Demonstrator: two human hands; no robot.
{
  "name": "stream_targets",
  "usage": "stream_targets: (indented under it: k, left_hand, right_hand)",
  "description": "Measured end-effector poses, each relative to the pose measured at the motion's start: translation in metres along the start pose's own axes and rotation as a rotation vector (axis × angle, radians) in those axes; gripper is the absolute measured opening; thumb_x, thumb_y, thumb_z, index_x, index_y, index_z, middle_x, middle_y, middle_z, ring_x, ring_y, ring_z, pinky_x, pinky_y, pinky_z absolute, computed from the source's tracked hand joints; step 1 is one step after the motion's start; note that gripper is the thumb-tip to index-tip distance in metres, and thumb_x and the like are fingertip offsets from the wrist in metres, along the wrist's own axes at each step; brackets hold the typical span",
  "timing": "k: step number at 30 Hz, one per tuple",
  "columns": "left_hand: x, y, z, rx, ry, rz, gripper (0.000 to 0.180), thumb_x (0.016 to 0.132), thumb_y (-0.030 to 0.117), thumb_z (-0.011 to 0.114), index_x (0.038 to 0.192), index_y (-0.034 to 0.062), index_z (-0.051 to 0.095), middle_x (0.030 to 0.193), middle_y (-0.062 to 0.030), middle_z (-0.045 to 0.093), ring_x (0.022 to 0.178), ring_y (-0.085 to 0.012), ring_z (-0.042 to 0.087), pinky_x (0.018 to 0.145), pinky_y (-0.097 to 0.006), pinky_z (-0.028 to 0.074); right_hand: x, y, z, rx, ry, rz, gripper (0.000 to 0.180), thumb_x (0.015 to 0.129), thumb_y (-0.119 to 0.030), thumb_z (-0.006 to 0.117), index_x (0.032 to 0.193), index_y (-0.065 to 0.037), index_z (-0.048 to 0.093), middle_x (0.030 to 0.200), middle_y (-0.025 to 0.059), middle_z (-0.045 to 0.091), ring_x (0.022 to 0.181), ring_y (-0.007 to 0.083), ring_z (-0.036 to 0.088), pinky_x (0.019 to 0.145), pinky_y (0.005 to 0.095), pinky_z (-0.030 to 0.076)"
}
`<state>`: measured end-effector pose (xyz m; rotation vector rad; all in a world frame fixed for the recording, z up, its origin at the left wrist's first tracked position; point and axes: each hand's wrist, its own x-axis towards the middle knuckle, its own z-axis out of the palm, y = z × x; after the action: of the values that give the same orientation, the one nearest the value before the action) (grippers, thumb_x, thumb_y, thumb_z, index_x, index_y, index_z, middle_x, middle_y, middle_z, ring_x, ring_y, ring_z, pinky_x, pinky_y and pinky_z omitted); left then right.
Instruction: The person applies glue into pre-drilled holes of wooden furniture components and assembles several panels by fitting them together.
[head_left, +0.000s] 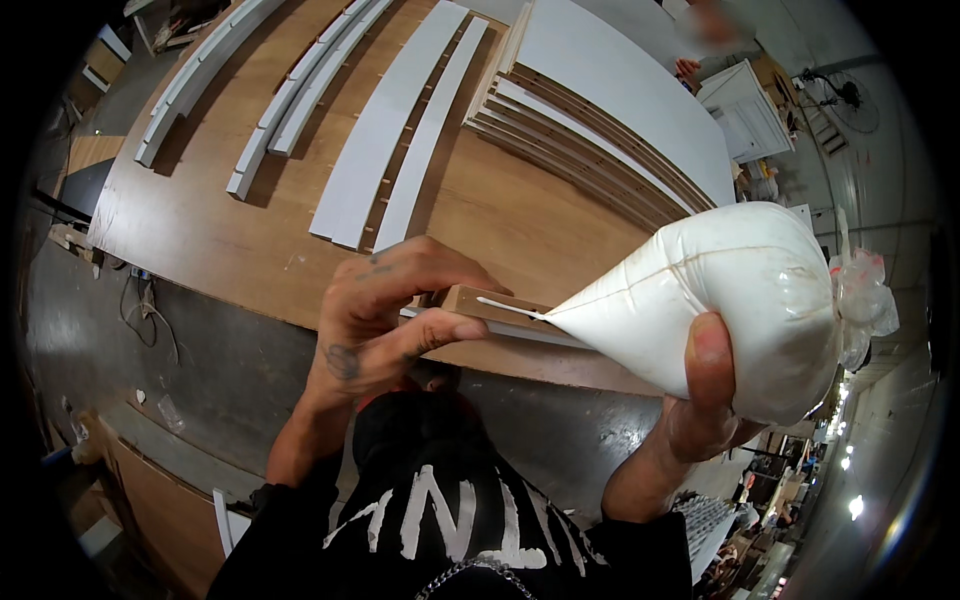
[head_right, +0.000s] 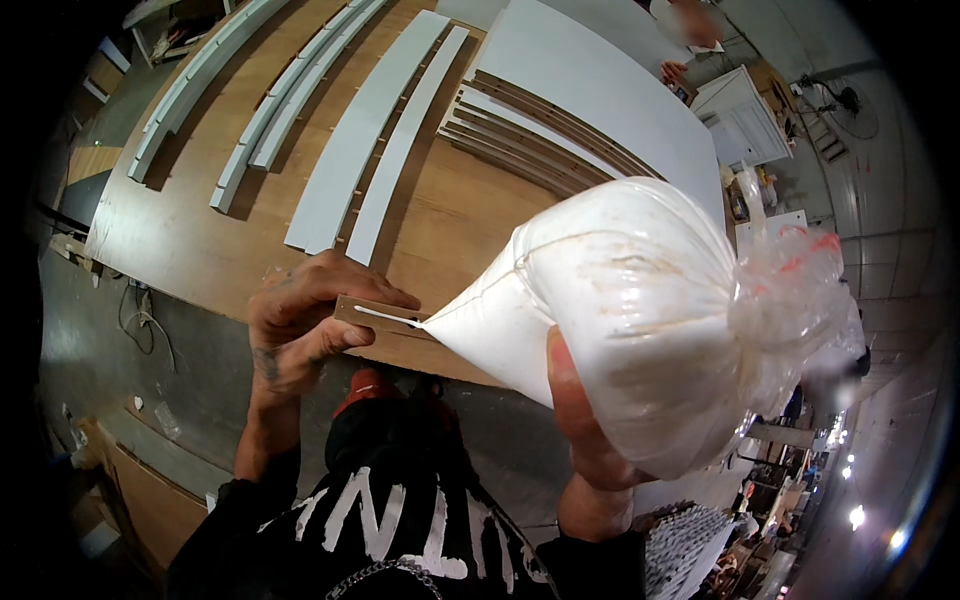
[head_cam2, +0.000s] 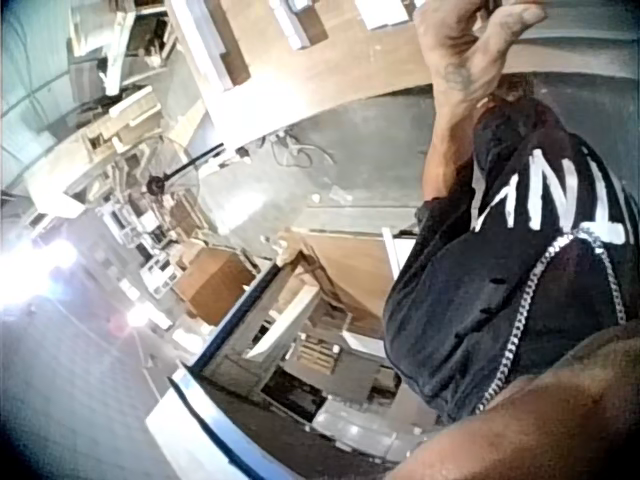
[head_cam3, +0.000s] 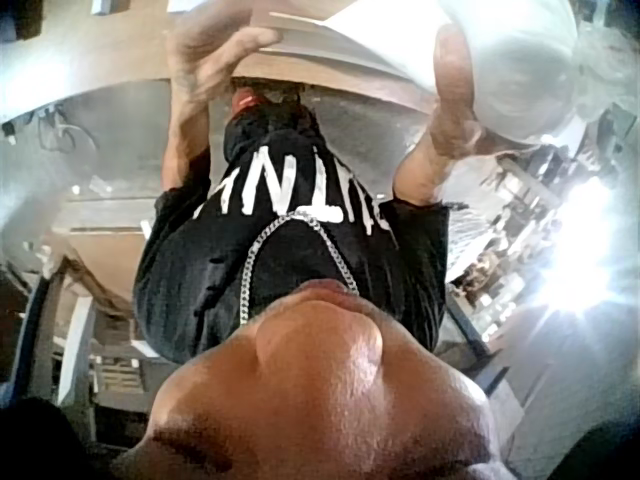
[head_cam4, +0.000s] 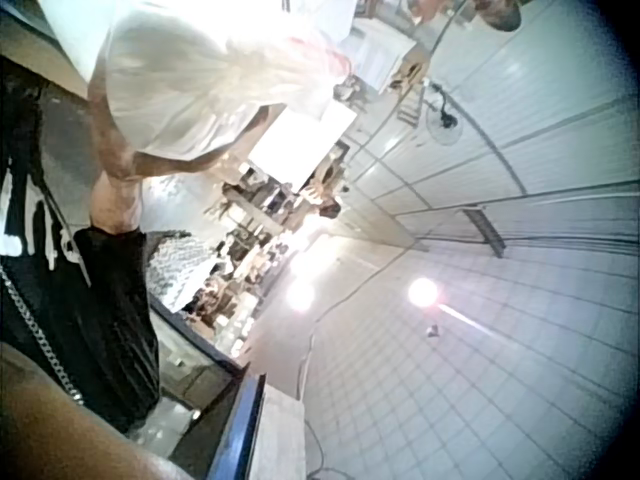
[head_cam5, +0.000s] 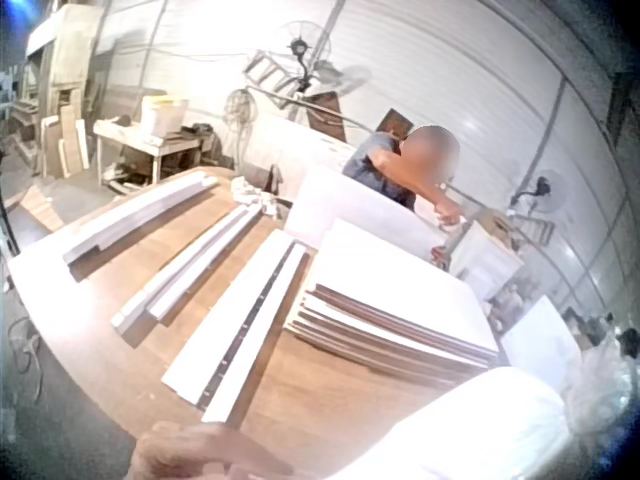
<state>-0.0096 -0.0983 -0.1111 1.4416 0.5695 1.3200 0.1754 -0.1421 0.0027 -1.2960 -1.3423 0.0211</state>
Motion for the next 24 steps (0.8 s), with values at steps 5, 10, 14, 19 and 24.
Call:
stream_targets:
  k: [5, 10, 14, 19, 24]
  left_hand:
    - [0.003, -0.001, 0.003, -0.025, 0.042, 0.012, 0.026, 0.073, 0.018, 0.070, 0.089, -0.0022, 0.066, 0.083, -0.0176, 0.067, 0.080, -0.0245, 0.065, 0.071, -0.034, 0.052]
    - [0.004, -0.004, 0.004, 0.008, 0.043, 0.046, 0.030, 0.074, 0.024, 0.070, 0.089, -0.0017, 0.066, 0.083, -0.0173, 0.067, 0.079, -0.0246, 0.065, 0.073, -0.035, 0.053]
    - [0.002, -0.008, 0.004, -0.102, 0.040, 0.034, 0.023, 0.070, 0.006, 0.070, 0.090, -0.0046, 0.066, 0.088, -0.0158, 0.067, 0.082, -0.0209, 0.062, 0.072, -0.031, 0.050]
    - [0.004, -0.009, 0.005, -0.082, 0.056, 0.055, 0.023, 0.072, 0.007, 0.069, 0.090, -0.0050, 0.066, 0.087, -0.0173, 0.067, 0.082, -0.0217, 0.062, 0.073, -0.032, 0.050]
    - [0.007, -0.010, 0.006, -0.061, 0.058, 0.076, 0.024, 0.074, 0.013, 0.068, 0.090, -0.0055, 0.065, 0.085, -0.0192, 0.067, 0.081, -0.0221, 0.062, 0.073, -0.032, 0.050]
  right_hand:
    - [0.000, 0.007, -0.010, -0.021, 0.013, 0.003, 0.087, 0.059, -0.017, 0.068, 0.135, 0.004, 0.031, 0.114, 0.0214, 0.053, 0.099, 0.0305, 0.058, 0.086, 0.0419, 0.051]
    - [0.002, 0.014, -0.020, -0.049, 0.030, 0.005, 0.085, 0.060, -0.016, 0.068, 0.134, 0.004, 0.033, 0.113, 0.0212, 0.054, 0.098, 0.0302, 0.059, 0.086, 0.0418, 0.051]
    - [0.002, 0.020, -0.027, -0.065, 0.043, 0.007, 0.084, 0.060, -0.016, 0.068, 0.134, 0.005, 0.034, 0.113, 0.0209, 0.054, 0.098, 0.0300, 0.059, 0.085, 0.0418, 0.051]
    - [0.003, 0.027, -0.038, -0.085, 0.063, 0.007, 0.083, 0.060, -0.015, 0.069, 0.133, 0.005, 0.035, 0.112, 0.0207, 0.055, 0.097, 0.0297, 0.059, 0.085, 0.0417, 0.051]
    - [0.004, 0.034, -0.047, -0.106, 0.088, 0.013, 0.081, 0.060, -0.015, 0.069, 0.132, 0.005, 0.036, 0.111, 0.0204, 0.056, 0.097, 0.0294, 0.060, 0.085, 0.0416, 0.052]
